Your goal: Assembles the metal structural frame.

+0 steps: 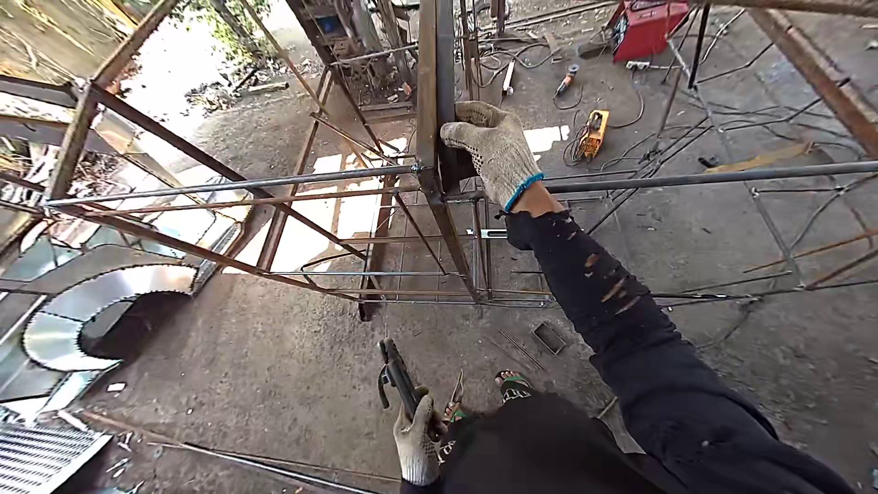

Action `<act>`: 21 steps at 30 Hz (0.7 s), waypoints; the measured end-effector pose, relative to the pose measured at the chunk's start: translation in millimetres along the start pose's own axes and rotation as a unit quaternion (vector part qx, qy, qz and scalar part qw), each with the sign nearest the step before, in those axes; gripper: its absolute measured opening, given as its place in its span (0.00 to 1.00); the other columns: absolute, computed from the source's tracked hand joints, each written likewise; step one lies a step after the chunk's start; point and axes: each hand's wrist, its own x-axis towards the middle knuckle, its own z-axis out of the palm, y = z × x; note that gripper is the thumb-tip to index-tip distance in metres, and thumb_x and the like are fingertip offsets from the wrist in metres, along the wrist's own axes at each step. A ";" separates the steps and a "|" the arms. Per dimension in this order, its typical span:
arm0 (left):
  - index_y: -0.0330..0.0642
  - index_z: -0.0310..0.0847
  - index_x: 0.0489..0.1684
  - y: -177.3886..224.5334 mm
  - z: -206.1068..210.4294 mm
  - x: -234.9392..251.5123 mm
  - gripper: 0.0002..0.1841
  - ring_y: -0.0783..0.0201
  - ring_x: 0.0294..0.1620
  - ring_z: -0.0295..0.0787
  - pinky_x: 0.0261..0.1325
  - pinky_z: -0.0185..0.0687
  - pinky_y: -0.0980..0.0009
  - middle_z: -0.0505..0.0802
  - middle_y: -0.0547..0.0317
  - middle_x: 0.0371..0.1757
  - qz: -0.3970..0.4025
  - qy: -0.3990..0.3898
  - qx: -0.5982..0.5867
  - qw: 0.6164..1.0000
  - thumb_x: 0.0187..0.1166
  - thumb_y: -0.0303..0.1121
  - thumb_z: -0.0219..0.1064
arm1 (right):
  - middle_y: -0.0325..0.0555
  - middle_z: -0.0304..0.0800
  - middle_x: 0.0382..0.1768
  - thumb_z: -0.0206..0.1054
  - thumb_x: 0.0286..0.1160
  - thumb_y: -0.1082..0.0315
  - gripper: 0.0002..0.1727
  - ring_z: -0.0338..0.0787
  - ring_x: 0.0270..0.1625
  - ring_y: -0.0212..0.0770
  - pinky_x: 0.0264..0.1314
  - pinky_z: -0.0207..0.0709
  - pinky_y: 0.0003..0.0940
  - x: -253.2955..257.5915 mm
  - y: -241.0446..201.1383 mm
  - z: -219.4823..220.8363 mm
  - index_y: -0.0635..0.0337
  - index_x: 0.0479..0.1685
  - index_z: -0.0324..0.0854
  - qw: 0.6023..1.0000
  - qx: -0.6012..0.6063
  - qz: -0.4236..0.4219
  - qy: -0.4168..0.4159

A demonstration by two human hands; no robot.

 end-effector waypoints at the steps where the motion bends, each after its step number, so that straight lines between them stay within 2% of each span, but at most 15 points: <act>1: 0.28 0.80 0.61 -0.2 0.3 -0.9 0.17 0.63 0.14 0.83 0.18 0.84 0.66 0.87 0.52 0.19 -0.001 0.001 -0.002 1.000 0.81 0.32 0.63 | 0.45 0.96 0.48 0.77 0.70 0.67 0.17 0.96 0.49 0.40 0.54 0.92 0.42 -0.2 0.0 0.2 0.58 0.59 0.90 1.000 -0.003 0.002 0.001; 12: 0.28 0.79 0.61 -7.4 -2.0 -5.5 0.18 0.60 0.15 0.84 0.19 0.86 0.63 0.87 0.50 0.20 -0.018 0.003 -0.003 1.000 0.81 0.34 0.64 | 0.44 0.97 0.46 0.77 0.70 0.66 0.16 0.96 0.48 0.38 0.53 0.92 0.41 -2.8 -2.0 -0.4 0.57 0.57 0.90 1.000 -0.018 0.008 -0.008; 16: 0.27 0.79 0.62 -6.3 -0.7 -2.9 0.18 0.61 0.15 0.85 0.19 0.87 0.63 0.87 0.50 0.20 -0.021 -0.007 -0.001 1.000 0.82 0.33 0.64 | 0.42 0.96 0.49 0.77 0.70 0.63 0.20 0.95 0.51 0.37 0.57 0.92 0.41 -4.1 -6.1 -0.9 0.55 0.62 0.89 0.999 -0.046 0.001 -0.018; 18: 0.27 0.79 0.62 -3.0 1.0 -4.1 0.18 0.61 0.16 0.85 0.20 0.87 0.64 0.87 0.50 0.21 -0.025 -0.008 0.009 1.000 0.83 0.32 0.63 | 0.41 0.96 0.47 0.78 0.70 0.62 0.19 0.95 0.49 0.35 0.55 0.91 0.39 -5.4 -7.8 -1.1 0.55 0.60 0.90 0.997 -0.075 0.004 -0.009; 20: 0.27 0.79 0.62 -0.9 2.0 -5.5 0.17 0.62 0.15 0.85 0.20 0.87 0.65 0.87 0.52 0.20 -0.023 -0.008 0.022 0.999 0.83 0.32 0.63 | 0.43 0.96 0.45 0.79 0.68 0.61 0.16 0.94 0.48 0.35 0.54 0.91 0.36 -5.9 -4.0 -0.5 0.57 0.52 0.91 0.989 -0.147 -0.001 0.011; 21: 0.27 0.79 0.62 -0.7 2.2 -5.5 0.17 0.62 0.15 0.85 0.21 0.88 0.64 0.87 0.53 0.20 -0.020 -0.013 0.022 0.999 0.82 0.32 0.63 | 0.48 0.94 0.49 0.76 0.72 0.62 0.16 0.92 0.55 0.38 0.62 0.86 0.36 -9.9 1.2 -3.7 0.61 0.54 0.89 0.975 -0.222 -0.023 0.002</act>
